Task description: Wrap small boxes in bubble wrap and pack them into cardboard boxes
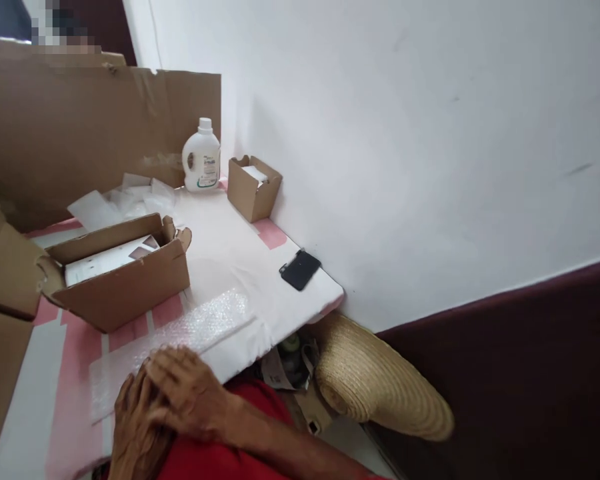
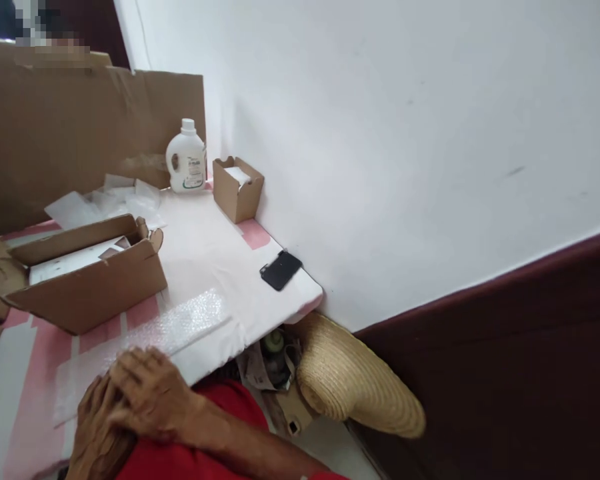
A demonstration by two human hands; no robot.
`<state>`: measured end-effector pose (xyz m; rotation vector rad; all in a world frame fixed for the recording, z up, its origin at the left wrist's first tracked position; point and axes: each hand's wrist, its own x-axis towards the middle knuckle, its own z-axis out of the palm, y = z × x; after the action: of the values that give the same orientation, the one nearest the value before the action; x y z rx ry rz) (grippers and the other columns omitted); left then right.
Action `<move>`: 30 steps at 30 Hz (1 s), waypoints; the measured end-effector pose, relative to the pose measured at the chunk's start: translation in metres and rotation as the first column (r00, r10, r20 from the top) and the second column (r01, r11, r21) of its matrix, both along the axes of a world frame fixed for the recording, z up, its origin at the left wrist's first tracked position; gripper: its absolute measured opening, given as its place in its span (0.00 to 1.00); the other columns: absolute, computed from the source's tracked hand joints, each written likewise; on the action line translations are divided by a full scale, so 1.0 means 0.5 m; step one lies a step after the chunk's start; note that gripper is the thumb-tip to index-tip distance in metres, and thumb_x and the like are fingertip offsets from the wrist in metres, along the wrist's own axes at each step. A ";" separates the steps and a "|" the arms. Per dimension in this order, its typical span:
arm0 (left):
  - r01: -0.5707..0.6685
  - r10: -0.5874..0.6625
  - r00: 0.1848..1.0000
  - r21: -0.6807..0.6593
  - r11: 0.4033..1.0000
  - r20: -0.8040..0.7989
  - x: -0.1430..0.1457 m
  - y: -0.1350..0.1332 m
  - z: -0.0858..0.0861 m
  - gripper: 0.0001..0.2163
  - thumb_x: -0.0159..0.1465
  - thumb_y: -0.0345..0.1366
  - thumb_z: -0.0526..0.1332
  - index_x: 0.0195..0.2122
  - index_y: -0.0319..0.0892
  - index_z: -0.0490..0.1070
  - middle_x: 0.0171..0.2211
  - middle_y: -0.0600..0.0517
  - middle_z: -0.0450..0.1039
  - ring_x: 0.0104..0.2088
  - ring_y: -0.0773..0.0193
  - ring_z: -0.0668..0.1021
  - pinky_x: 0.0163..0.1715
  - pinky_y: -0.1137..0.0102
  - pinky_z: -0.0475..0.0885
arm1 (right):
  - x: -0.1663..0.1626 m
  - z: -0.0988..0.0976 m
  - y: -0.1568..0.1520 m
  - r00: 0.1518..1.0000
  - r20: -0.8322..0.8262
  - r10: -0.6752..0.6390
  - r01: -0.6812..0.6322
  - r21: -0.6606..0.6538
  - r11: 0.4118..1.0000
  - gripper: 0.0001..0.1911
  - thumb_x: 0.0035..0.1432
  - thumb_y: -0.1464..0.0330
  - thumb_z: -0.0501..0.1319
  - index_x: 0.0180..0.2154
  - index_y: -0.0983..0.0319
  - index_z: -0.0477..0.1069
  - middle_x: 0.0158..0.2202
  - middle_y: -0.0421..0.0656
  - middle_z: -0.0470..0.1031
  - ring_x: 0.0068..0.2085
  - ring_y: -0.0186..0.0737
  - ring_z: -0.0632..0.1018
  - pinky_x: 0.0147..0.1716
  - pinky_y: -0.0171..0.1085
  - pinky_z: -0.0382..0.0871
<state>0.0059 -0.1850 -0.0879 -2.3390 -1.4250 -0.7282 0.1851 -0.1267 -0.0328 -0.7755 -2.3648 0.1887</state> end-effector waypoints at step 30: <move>-0.052 0.049 0.998 -0.089 0.995 -0.045 -0.130 -0.010 0.087 0.12 0.70 0.40 0.56 0.51 0.45 0.72 0.46 0.45 0.77 0.45 0.55 0.78 0.46 0.62 0.70 | 0.255 -0.066 0.095 0.816 0.468 -0.339 0.464 -0.182 0.867 0.41 0.68 0.50 0.57 0.72 0.65 0.51 0.74 0.54 0.49 0.73 0.54 0.53 0.69 0.56 0.51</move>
<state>-0.0590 -0.1898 -0.0442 -2.3614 -1.5228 -0.6087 0.3124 -0.0790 -0.0656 -1.5892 -2.5198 0.2013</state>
